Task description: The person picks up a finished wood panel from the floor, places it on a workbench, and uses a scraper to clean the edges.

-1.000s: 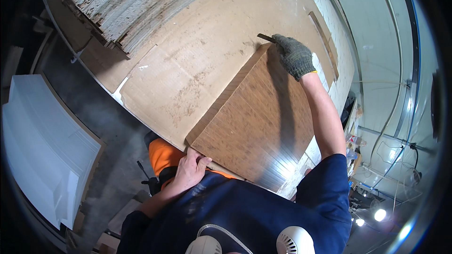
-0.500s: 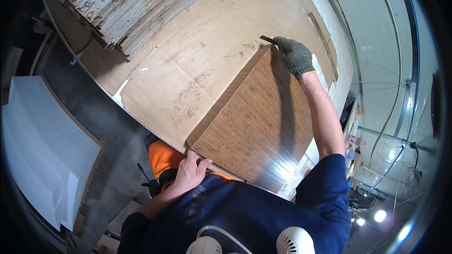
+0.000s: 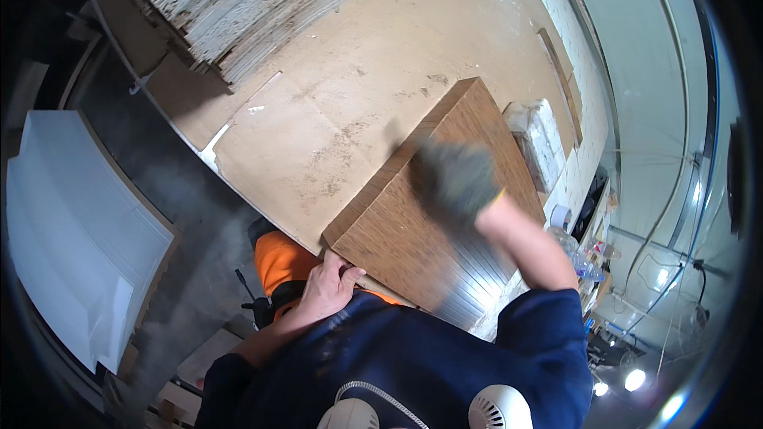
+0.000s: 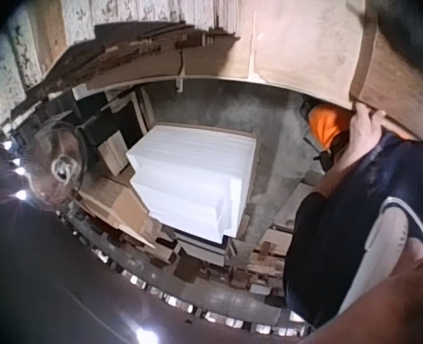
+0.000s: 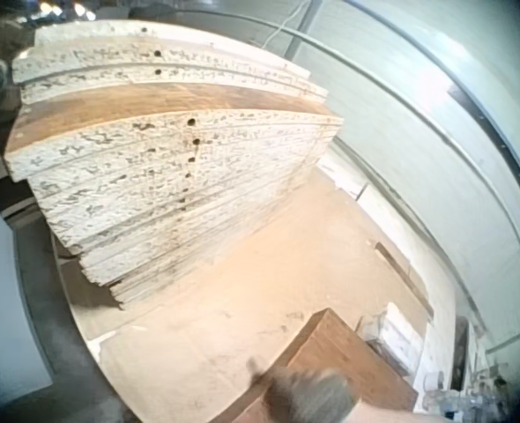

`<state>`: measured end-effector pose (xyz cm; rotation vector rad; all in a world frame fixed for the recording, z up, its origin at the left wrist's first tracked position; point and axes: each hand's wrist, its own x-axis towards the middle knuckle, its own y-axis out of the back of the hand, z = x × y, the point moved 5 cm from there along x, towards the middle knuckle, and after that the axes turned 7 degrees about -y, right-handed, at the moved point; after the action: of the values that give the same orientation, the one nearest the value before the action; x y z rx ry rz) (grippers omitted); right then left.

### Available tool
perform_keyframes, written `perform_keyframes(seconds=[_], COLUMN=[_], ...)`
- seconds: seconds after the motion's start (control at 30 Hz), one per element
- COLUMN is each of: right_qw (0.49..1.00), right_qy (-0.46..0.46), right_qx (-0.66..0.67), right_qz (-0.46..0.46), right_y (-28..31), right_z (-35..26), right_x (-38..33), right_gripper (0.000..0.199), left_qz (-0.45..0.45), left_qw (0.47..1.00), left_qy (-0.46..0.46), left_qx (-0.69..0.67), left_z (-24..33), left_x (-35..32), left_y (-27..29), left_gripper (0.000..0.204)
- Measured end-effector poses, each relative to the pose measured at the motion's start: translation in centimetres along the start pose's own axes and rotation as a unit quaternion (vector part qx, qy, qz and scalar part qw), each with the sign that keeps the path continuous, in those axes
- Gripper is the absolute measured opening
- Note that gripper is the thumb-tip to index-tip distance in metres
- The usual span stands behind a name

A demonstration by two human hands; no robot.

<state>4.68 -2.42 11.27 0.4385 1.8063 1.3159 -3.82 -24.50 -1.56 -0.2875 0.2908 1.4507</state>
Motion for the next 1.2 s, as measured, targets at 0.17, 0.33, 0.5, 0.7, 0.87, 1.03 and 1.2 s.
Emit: perform_keyframes(seconds=[0.17,0.33,0.5,0.7,0.87,1.03,1.2], right_qw=[0.979,0.996,0.99,0.982,0.997,0.969,0.982], right_qy=[0.181,0.051,0.091,0.148,-0.062,0.2,0.178], right_qx=[0.092,0.054,0.081,-0.054,-0.022,0.103,-0.011], right_qz=[0.024,-0.05,0.07,0.101,0.048,0.107,-0.07], right_y=[-4.4,-3.2,-1.5,-3.2,-4.5,-4.6,-5.1], right_z=[-3.8,-5.0,-5.5,-9.2,-3.0,-9.1,-7.3], right_x=[-3.5,-2.2,-2.9,-6.1,-2.9,-6.9,-4.9], right_gripper=[0.031,0.026,0.023,0.02,0.039,0.021,0.029], left_qz=[-0.009,0.018,0.009,0.016,0.027,0.024,0.014], left_qw=[0.997,1.0,1.0,0.999,0.999,0.998,1.0], left_qy=[0.004,-0.017,-0.013,-0.021,-0.02,-0.017,-0.005], left_qx=[0.072,0.016,0.009,0.03,-0.014,0.058,-0.016], left_z=[-0.4,0.4,0.6,0.2,-0.4,-1.1,-0.8], left_x=[-0.5,0.3,-0.1,-0.3,-0.4,-0.4,-0.3], left_y=[-0.1,0.1,0.0,0.1,-0.4,-0.1,-0.4], left_gripper=[0.037,0.035,0.03,0.032,0.037,0.038,0.042])
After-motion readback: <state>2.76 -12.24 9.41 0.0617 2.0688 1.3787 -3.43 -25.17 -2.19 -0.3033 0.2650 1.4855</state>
